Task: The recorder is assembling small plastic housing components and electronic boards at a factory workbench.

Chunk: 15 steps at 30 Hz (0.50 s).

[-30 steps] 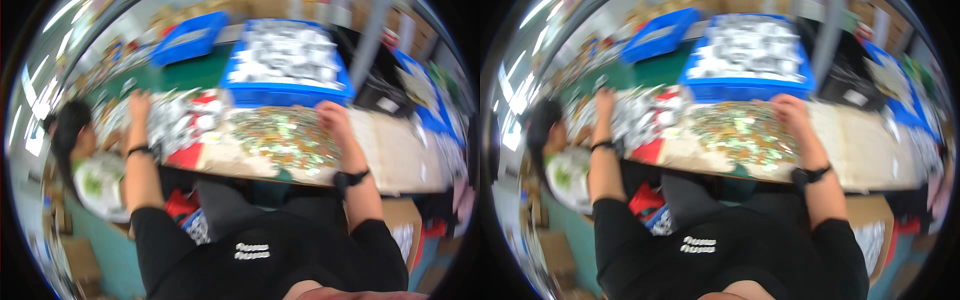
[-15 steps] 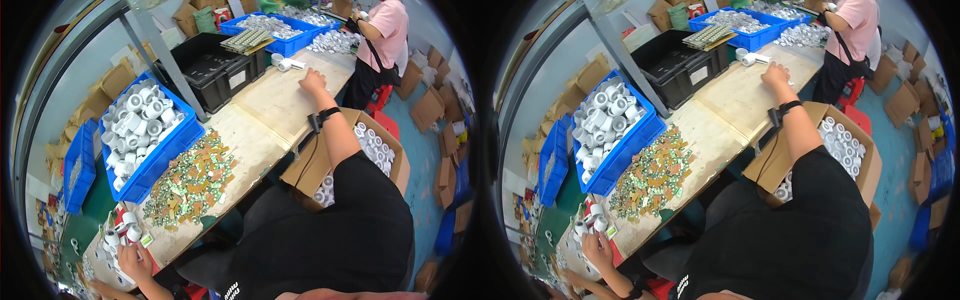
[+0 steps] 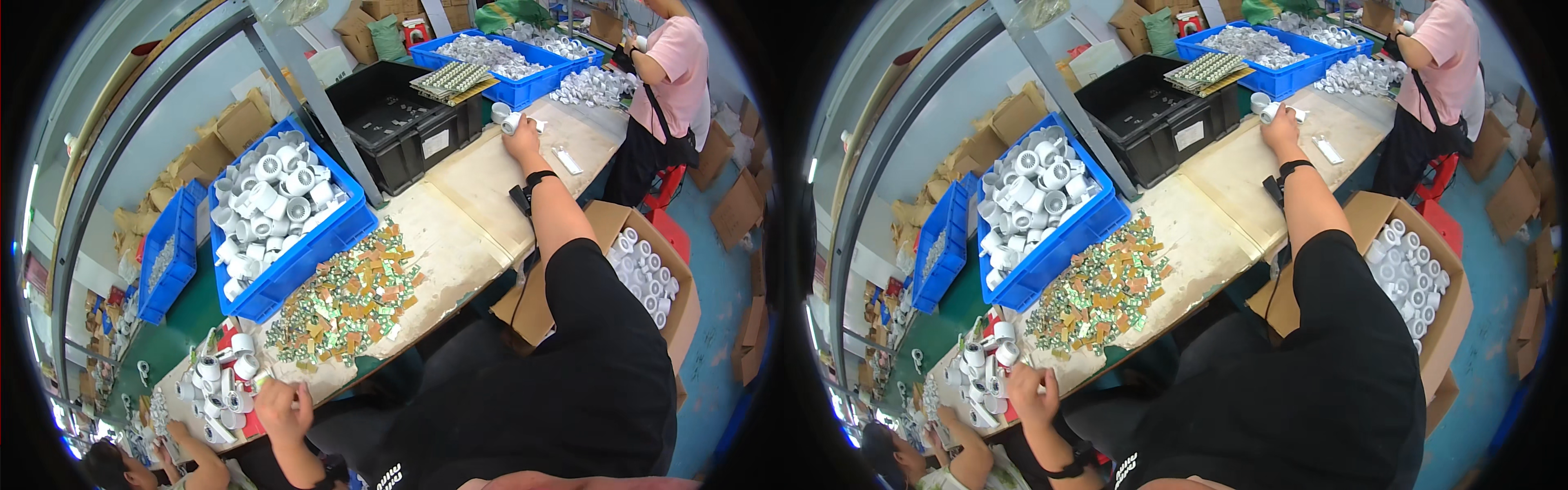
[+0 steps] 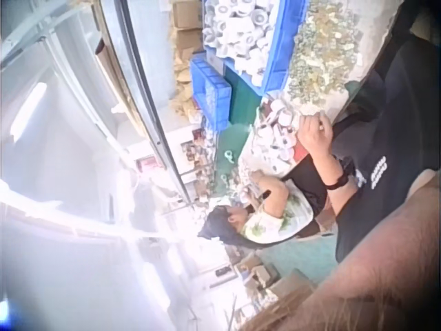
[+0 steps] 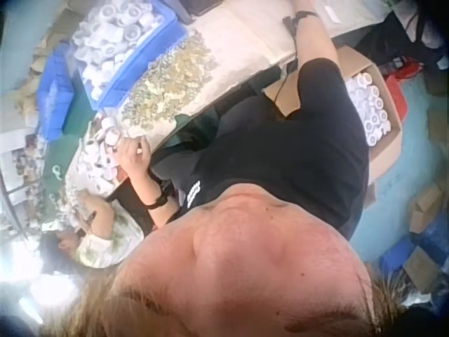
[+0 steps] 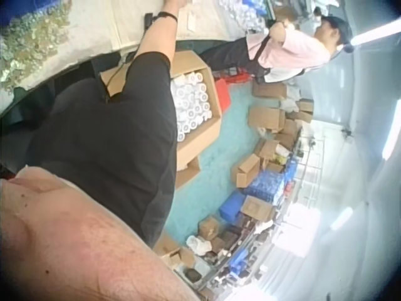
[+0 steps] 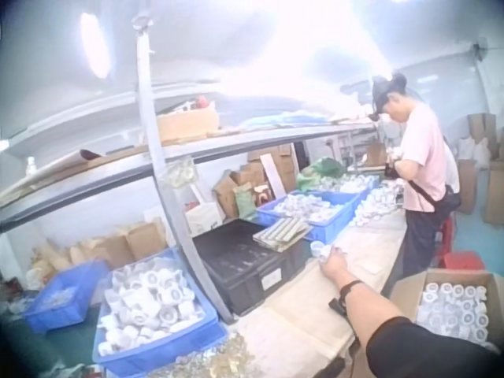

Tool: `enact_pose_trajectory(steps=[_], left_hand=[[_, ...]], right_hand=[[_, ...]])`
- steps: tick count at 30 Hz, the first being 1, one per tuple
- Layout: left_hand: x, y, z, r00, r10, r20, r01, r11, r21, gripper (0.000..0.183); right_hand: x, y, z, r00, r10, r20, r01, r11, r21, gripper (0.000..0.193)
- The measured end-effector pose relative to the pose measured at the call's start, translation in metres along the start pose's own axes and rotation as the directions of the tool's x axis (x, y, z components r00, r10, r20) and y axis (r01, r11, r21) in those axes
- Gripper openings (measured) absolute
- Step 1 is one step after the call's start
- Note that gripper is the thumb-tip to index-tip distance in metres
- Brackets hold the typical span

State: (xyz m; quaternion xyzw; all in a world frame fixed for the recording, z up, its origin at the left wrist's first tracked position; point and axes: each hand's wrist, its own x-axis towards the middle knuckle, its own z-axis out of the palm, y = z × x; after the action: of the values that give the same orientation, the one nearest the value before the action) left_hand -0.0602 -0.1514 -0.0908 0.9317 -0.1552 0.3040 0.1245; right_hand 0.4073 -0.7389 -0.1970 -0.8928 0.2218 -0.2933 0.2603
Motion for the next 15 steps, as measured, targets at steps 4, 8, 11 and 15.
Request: enact_pose_trajectory(steps=[4,8,11,15], left_hand=[[-0.052,0.002,0.033,0.974,-0.202,-0.103,0.18,0.965,-0.19,0.015],[-0.085,0.001,0.068,0.922,-0.313,-0.228,0.229,0.915,-0.332,0.021],[-0.074,0.004,0.067,0.947,-0.26,-0.188,0.206,0.941,-0.267,0.014],[-0.036,0.019,0.061,0.919,-0.382,-0.097,0.293,0.827,-0.48,0.012]], right_hand=[[0.005,0.012,-0.021,0.998,-0.064,0.004,0.064,0.998,-0.016,0.071],[-0.005,-0.002,-0.041,0.989,-0.097,-0.114,0.114,0.982,0.152,0.051],[-0.027,-0.034,-0.074,0.979,-0.181,-0.097,0.202,0.93,0.308,0.042],[-0.076,-0.08,-0.134,0.936,-0.351,-0.027,0.224,0.534,0.815,0.033]])
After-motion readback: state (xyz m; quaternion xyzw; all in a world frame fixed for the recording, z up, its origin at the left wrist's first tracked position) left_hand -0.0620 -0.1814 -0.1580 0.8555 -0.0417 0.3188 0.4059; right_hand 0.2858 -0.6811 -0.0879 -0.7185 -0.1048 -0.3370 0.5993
